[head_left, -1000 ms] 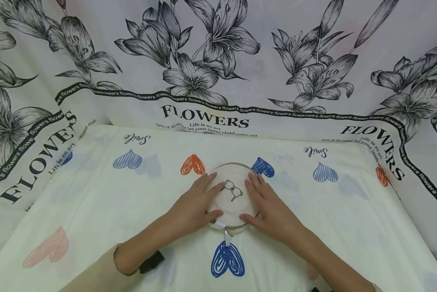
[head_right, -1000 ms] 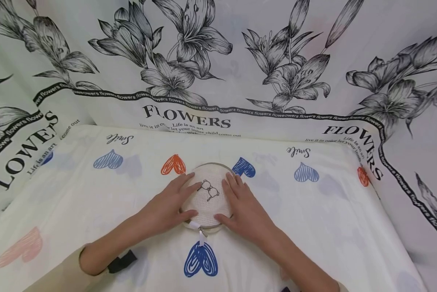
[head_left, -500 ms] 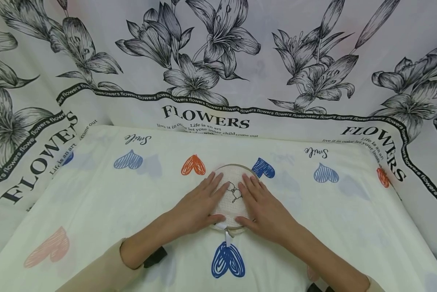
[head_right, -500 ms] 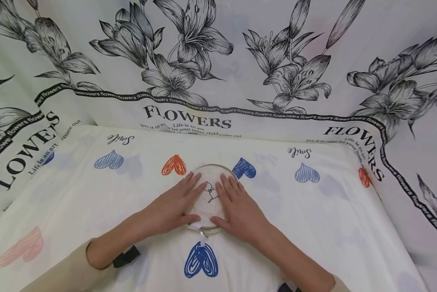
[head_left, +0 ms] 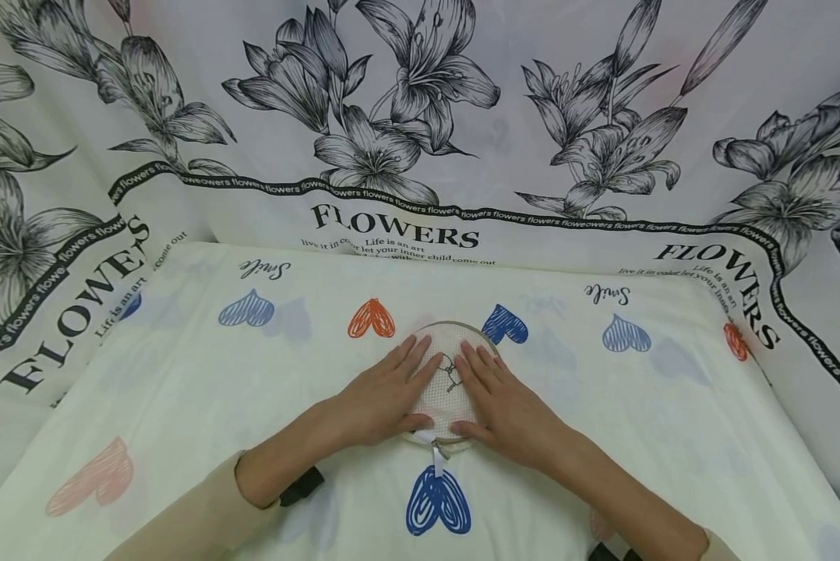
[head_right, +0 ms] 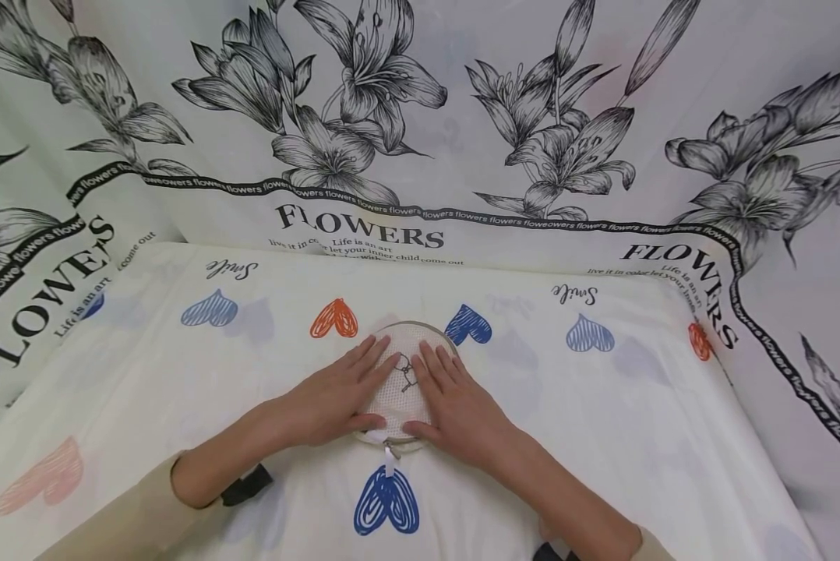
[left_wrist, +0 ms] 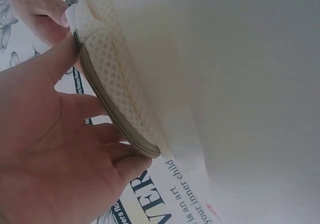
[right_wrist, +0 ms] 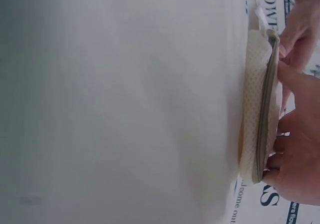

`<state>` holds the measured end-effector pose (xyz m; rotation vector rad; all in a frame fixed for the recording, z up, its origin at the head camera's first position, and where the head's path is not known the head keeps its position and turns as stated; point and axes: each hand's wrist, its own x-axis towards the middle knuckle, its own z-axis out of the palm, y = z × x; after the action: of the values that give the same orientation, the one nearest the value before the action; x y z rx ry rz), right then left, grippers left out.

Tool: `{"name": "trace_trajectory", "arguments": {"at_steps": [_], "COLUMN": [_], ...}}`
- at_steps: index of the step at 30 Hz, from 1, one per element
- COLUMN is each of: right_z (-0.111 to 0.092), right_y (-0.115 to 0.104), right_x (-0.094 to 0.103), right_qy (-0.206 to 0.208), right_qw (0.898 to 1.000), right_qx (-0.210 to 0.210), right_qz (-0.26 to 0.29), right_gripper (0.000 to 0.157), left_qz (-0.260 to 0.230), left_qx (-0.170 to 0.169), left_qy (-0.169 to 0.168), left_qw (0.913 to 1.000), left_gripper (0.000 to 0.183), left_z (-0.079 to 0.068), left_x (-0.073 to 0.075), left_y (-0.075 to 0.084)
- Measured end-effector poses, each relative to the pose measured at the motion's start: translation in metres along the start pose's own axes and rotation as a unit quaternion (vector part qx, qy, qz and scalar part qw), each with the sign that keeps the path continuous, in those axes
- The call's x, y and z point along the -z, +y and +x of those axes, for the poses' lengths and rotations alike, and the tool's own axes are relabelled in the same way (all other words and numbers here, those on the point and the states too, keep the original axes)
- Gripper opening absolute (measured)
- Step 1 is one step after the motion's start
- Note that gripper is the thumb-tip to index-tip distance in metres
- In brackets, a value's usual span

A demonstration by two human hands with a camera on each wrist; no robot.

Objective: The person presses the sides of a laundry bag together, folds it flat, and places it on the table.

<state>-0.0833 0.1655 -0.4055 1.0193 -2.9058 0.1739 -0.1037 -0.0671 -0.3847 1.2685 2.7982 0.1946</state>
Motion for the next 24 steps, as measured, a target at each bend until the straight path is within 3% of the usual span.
{"name": "trace_trajectory", "arguments": {"at_steps": [11,24], "right_z": [-0.0009,-0.0007], "right_y": [-0.0001,-0.0010], "right_x": [-0.0052,-0.0046], "right_qy": [-0.017,-0.041], "right_qw": [1.000,0.999], "right_qx": [-0.008,-0.012], "right_qz": [-0.007,-0.008], "right_gripper": [0.083,0.084], "left_qz": [0.036,0.040], "left_qx": [-0.004,0.008], "left_qy": [-0.021,-0.044], "left_qw": [0.9991,0.9982], "left_gripper": [0.081,0.079], "left_z": [0.0047,0.0065], "left_x": [-0.0072,-0.0026], "left_y": [-0.0014,0.0040]}}
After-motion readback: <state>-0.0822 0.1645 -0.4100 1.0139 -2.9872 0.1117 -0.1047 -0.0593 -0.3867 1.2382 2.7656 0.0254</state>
